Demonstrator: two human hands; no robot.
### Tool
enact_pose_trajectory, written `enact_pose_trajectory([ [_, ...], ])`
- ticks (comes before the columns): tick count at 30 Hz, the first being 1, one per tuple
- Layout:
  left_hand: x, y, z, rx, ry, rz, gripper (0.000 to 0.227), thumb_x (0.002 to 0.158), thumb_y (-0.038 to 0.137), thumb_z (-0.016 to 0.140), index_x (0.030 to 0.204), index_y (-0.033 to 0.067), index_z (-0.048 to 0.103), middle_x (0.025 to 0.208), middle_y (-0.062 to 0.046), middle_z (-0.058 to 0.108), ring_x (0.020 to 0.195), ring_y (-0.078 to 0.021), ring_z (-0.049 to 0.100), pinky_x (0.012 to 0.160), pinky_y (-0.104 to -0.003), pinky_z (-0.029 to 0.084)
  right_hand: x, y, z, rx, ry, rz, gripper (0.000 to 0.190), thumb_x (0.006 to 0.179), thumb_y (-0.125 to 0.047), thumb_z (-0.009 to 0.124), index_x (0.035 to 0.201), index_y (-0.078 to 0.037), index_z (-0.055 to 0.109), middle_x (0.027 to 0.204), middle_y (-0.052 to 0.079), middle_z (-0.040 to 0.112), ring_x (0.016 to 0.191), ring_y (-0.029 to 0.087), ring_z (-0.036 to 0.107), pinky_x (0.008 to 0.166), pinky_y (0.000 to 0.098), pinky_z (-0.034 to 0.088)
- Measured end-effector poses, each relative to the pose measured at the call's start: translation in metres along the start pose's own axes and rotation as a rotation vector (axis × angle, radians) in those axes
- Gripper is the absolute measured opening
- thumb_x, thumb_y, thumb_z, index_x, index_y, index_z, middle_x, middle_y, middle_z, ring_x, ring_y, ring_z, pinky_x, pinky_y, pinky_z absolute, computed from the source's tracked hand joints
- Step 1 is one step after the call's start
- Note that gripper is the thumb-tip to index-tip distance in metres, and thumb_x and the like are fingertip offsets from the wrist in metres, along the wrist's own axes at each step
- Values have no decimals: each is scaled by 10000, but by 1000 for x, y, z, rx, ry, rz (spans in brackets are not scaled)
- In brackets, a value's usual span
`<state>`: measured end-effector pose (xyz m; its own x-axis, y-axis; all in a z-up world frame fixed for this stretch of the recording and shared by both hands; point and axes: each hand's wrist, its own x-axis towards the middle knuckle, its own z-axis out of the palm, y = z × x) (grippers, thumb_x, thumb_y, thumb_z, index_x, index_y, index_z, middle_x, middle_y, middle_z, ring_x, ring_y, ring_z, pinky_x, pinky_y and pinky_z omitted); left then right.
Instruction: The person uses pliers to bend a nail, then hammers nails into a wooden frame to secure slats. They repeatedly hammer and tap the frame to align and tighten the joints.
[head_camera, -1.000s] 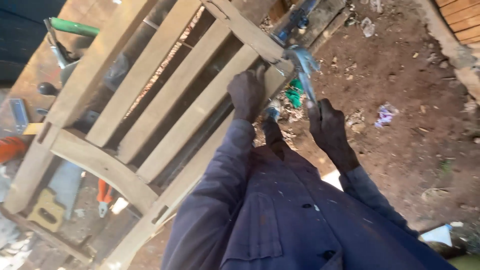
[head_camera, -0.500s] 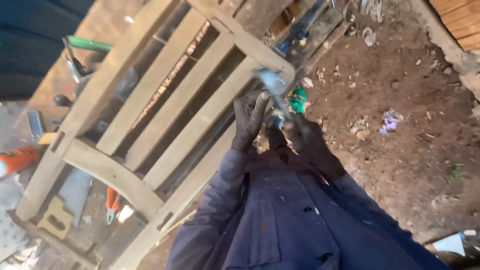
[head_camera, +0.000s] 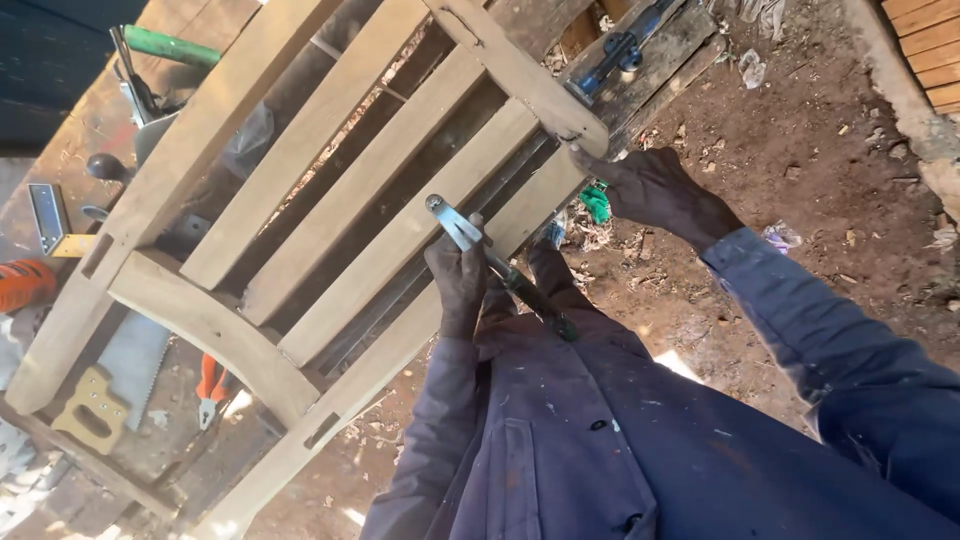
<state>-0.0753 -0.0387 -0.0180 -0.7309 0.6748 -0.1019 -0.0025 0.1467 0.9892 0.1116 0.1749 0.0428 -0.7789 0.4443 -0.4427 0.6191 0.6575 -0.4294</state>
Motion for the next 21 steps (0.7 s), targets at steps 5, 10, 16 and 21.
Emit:
enact_pose_trajectory([
  [5,4,-8,-9,61,-90,-11,436,983,346,693,651,64,701,551,-130,637,512,-201,589,561,-357,503,-10,19,2,-55,23,-12,617,882,-79,528,1487,-164,616,571,121,670,528,302,684,681,435,576],
  [10,8,-16,-9,40,-89,-15,419,984,316,692,656,56,695,574,-118,654,554,-178,602,598,-342,521,-11,26,10,5,134,88,605,908,-152,512,1505,-160,608,597,278,661,656,446,725,694,588,538],
  [16,9,-3,-8,-26,-86,-28,414,985,299,701,649,57,698,559,-105,622,563,-155,550,603,-324,514,22,22,39,126,181,35,606,912,-175,487,1510,-171,584,820,380,695,875,564,701,825,700,524],
  [21,8,-6,-9,-42,-100,-21,398,966,281,725,636,61,691,550,-90,607,561,-133,545,591,-319,508,21,29,53,-24,68,86,693,892,-233,476,1577,-334,485,847,309,732,917,503,734,872,653,553],
])
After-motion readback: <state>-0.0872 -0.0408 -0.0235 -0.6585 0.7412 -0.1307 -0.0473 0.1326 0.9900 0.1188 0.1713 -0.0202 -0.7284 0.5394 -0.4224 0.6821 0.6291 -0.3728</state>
